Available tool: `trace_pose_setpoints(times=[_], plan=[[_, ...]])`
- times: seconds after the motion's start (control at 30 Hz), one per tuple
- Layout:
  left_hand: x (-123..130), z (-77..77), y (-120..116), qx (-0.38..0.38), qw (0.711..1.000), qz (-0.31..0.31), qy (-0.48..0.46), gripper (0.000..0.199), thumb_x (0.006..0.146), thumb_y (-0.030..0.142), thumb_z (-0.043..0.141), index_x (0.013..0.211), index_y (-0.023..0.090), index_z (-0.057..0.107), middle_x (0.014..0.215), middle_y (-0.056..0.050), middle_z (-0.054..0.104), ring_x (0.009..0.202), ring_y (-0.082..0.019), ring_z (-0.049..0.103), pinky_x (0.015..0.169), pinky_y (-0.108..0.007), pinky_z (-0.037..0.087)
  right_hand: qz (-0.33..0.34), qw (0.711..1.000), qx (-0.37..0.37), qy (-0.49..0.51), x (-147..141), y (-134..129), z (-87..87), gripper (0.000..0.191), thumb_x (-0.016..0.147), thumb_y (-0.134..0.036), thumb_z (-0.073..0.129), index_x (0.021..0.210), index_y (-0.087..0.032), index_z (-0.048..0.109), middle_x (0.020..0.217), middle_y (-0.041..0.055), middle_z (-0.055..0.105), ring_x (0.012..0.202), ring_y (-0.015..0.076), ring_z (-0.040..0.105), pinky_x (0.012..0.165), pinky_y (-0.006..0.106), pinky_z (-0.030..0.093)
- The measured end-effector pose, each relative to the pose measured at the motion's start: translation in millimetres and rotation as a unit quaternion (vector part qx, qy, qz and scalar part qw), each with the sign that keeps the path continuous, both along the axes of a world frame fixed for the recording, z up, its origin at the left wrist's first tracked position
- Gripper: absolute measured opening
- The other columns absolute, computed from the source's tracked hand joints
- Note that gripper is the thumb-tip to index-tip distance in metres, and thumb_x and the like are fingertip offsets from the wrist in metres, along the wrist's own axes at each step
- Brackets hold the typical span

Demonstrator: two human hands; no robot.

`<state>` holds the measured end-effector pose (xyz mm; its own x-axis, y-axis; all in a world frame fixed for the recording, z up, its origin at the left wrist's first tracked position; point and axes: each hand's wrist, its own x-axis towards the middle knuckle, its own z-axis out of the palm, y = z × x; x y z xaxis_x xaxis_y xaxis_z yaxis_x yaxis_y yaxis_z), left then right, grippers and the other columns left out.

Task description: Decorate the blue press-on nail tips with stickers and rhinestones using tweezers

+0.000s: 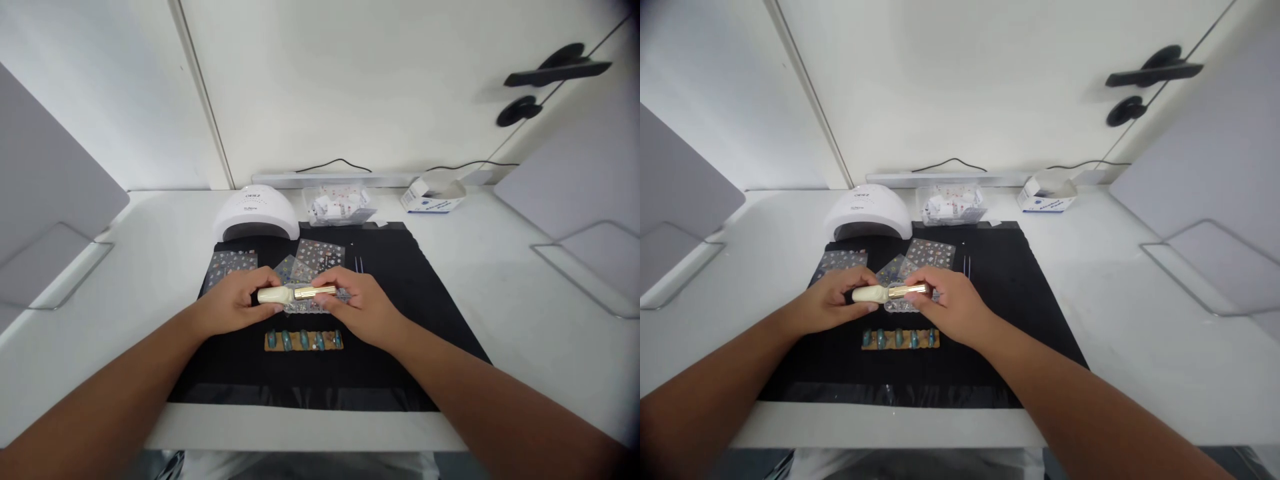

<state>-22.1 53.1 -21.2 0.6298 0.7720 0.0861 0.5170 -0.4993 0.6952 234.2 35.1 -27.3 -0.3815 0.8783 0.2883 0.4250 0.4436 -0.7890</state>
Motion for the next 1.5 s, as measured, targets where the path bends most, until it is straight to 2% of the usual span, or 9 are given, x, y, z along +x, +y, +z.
trace_pose_setpoints(times=[0.1,0.23,0.33,0.5,0.7,1.07,1.17,1.33,1.5], plan=[[4.7,1.4,0.4,0.032,0.999,0.003,0.008,0.018,0.088,0.032,0.062,0.102,0.021,0.060,0.089,0.000,0.064,0.078,-0.014,0.059,0.069,-0.026,0.042,-0.008,1.000,0.004,-0.010,-5.8,-2.3,2.8,0.017,0.084,-0.031,0.061,0.099,-0.024,0.065,0.083,0.0004,0.069,0.072,0.0158,0.063,0.067,0.028,0.047],[7.4,2.3,2.1,0.099,0.994,-0.019,-0.049,0.018,0.088,0.032,0.063,0.101,0.020,0.061,0.100,-0.004,0.060,0.091,-0.017,0.058,0.080,-0.030,0.045,-0.023,1.000,-0.005,0.016,-7.6,-4.5,4.9,0.015,0.083,-0.032,0.062,0.097,-0.024,0.064,0.086,0.0009,0.070,0.075,0.0170,0.064,0.069,0.030,0.047],[7.1,3.0,0.9,0.129,0.991,-0.003,-0.042,0.019,0.088,0.036,0.062,0.100,0.020,0.061,0.092,-0.003,0.054,0.082,-0.016,0.054,0.072,-0.029,0.044,-0.023,0.999,-0.019,0.042,-7.5,-5.0,4.7,0.014,0.083,-0.032,0.062,0.095,-0.025,0.063,0.088,0.0012,0.070,0.078,0.0182,0.065,0.071,0.031,0.048],[7.0,2.8,-3.0,0.108,0.994,-0.003,0.017,0.018,0.089,0.035,0.060,0.099,0.020,0.060,0.080,0.001,0.055,0.074,-0.015,0.052,0.065,-0.026,0.037,0.002,0.997,-0.044,0.066,-8.5,-5.9,4.2,0.018,0.084,-0.034,0.061,0.100,-0.026,0.064,0.089,0.0022,0.072,0.089,0.0214,0.068,0.077,0.034,0.050],[5.2,1.4,-1.6,0.109,0.994,0.002,0.022,0.019,0.088,0.037,0.060,0.094,0.019,0.059,0.076,0.001,0.054,0.071,-0.014,0.051,0.063,-0.025,0.035,0.000,1.000,-0.013,0.028,-13.2,-5.0,17.6,0.016,0.081,-0.027,0.062,0.096,-0.023,0.068,0.088,0.0033,0.069,0.086,0.0209,0.065,0.079,0.036,0.048],[-21.9,4.7,12.0,0.084,0.991,0.102,-0.024,0.016,0.083,0.033,0.062,0.083,0.018,0.058,0.071,0.004,0.051,0.065,-0.012,0.046,0.061,-0.025,0.031,0.023,0.999,0.026,-0.021,-63.2,49.4,43.3,0.007,0.080,-0.026,0.065,0.081,-0.022,0.070,0.076,0.0020,0.061,0.080,0.0200,0.057,0.077,0.035,0.043],[-30.2,3.1,15.9,0.069,0.986,0.139,-0.065,0.017,0.084,0.035,0.061,0.087,0.018,0.057,0.069,0.005,0.048,0.061,-0.011,0.044,0.058,-0.024,0.032,0.036,0.999,0.027,-0.008,-71.2,61.7,46.3,0.015,0.078,-0.029,0.067,0.093,-0.023,0.069,0.077,0.0020,0.062,0.079,0.0199,0.056,0.078,0.036,0.043],[-36.9,-2.9,24.4,0.060,0.968,0.207,-0.132,0.024,0.084,0.041,0.061,0.091,0.018,0.057,0.065,0.006,0.039,0.060,-0.010,0.039,0.058,-0.024,0.032,0.007,1.000,0.017,0.017,-47.9,68.5,46.9,0.051,0.078,-0.036,0.066,0.125,-0.020,0.056,0.079,0.0009,0.060,0.076,0.0188,0.055,0.081,0.039,0.043],[-41.7,12.0,29.5,0.054,0.948,0.268,-0.162,0.024,0.084,0.039,0.060,0.094,0.018,0.058,0.071,0.003,0.048,0.065,-0.012,0.044,0.063,-0.024,0.036,-0.055,0.997,0.028,-0.050,8.3,56.6,35.5,0.034,0.081,-0.036,0.062,0.111,-0.021,0.064,0.080,0.0024,0.060,0.079,0.0204,0.057,0.076,0.037,0.045]])
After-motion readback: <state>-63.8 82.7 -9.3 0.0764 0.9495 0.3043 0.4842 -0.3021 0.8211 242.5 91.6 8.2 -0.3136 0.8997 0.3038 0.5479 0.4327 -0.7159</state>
